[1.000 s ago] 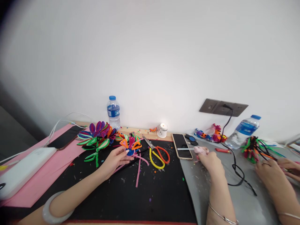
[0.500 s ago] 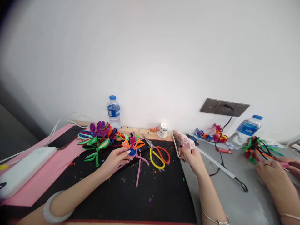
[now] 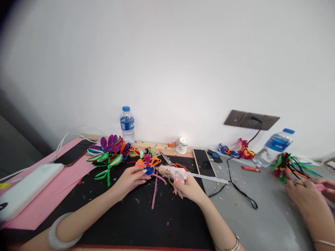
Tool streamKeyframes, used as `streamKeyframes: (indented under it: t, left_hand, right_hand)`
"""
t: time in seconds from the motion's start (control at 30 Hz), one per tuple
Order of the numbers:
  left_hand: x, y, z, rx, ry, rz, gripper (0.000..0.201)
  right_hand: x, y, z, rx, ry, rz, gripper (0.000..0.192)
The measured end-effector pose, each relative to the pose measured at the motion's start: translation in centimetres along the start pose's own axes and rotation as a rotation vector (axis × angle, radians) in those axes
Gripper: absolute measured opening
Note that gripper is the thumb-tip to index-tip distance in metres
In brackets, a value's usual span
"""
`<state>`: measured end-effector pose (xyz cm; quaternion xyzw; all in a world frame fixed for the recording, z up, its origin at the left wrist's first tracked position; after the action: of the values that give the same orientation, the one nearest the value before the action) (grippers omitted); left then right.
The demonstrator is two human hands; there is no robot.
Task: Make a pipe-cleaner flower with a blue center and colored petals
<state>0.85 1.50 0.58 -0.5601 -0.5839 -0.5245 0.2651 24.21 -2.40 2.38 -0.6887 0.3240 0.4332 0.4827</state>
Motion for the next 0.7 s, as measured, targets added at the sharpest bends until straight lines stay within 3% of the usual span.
streamKeyframes:
  t: [0.23, 0.7]
  left_hand:
    - [-0.3, 0.0, 0.1, -0.05, 0.003, 0.024, 0.02]
    - [-0.6, -0.1, 0.2, -0.069, 0.0, 0.027, 0.025]
  right_hand:
    - [0.0, 1.2, 0.2, -0.004, -0.008, -0.075, 0.033]
    - [-0.7, 1.4, 0.2, 0.026, 0.008, -0.091, 0.029]
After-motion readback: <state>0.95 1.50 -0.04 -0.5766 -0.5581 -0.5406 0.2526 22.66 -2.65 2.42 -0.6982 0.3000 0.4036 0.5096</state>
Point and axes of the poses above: each hand's wrist, its own z-axis towards the middle knuckle, its own y-axis out of the palm, x = y × z, the point moved 1 cm from there along z, towards the middle knuckle, and after that the axes turned 2 degrees about -x, right-handed, at the moved point
